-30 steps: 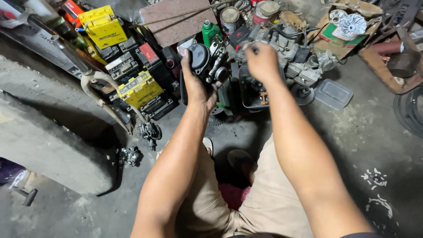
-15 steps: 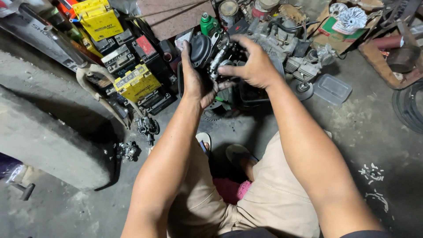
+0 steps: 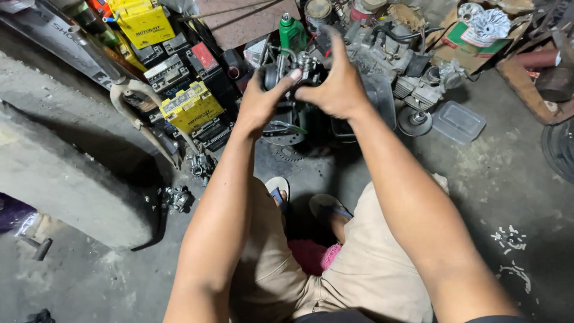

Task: A person reassembles a motorcycle carburetor by installing the slide and needle, then securing the top cap with a screwdriver.

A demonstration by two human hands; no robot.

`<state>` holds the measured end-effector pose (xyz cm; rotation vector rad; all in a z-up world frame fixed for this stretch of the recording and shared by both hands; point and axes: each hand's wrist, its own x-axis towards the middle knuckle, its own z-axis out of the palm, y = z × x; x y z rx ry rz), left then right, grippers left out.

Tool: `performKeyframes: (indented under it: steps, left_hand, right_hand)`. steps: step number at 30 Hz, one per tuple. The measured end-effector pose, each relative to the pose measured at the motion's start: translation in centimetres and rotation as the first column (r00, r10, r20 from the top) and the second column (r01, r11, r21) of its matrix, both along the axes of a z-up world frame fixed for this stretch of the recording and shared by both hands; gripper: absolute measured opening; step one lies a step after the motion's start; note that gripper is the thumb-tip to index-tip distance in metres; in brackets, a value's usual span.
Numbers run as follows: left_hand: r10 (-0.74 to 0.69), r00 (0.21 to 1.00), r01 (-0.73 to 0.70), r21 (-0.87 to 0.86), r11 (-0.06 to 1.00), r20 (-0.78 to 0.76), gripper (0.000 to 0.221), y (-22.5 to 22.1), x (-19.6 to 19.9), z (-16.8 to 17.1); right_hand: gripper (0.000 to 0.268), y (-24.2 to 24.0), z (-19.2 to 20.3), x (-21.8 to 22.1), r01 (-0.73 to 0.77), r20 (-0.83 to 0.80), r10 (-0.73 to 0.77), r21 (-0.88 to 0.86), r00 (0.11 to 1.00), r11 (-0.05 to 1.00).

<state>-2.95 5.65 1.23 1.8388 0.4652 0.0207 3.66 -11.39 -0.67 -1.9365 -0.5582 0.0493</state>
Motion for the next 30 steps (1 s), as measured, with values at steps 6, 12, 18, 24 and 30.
performKeyframes:
  steps: [6,12,18,24,30]
  left_hand:
    - [0.045,0.997,-0.049,0.064,0.997,0.063,0.079,1.0,-0.2,0.6]
    - [0.087,0.983,-0.09,0.009,0.996,0.162,0.062,1.0,-0.8,1.1]
    - [0.25,0.957,-0.242,-0.068,0.968,0.15,0.092,2.5,0.5,-1.3]
    - [0.478,0.875,-0.438,-0.545,0.715,-0.077,0.085,2.3,0.3,1.0]
    - [0.465,0.884,-0.199,-0.857,0.476,0.053,0.072,4.1,1.2,-2.1]
  right_hand:
    - [0.123,2.4,0.0,-1.8,-0.058,0.369,0.085,-0.081,0.925,0.995]
    - [0.118,3.7,-2.2,-0.6,0.023,0.719,0.086,-0.141,0.689,0.99]
    - [0.138,3.7,-2.3,0.1,-0.02,0.566,0.126,-0.19,0.815,0.982]
    - [0.085,1.0,-3.3,1.5,0.169,0.299,-0.274,0.334,0.914,0.927]
    - [0.075,-0.9,-7.9,2.3,-0.053,-0.109,-0.024,-0.646,0.994,0.762]
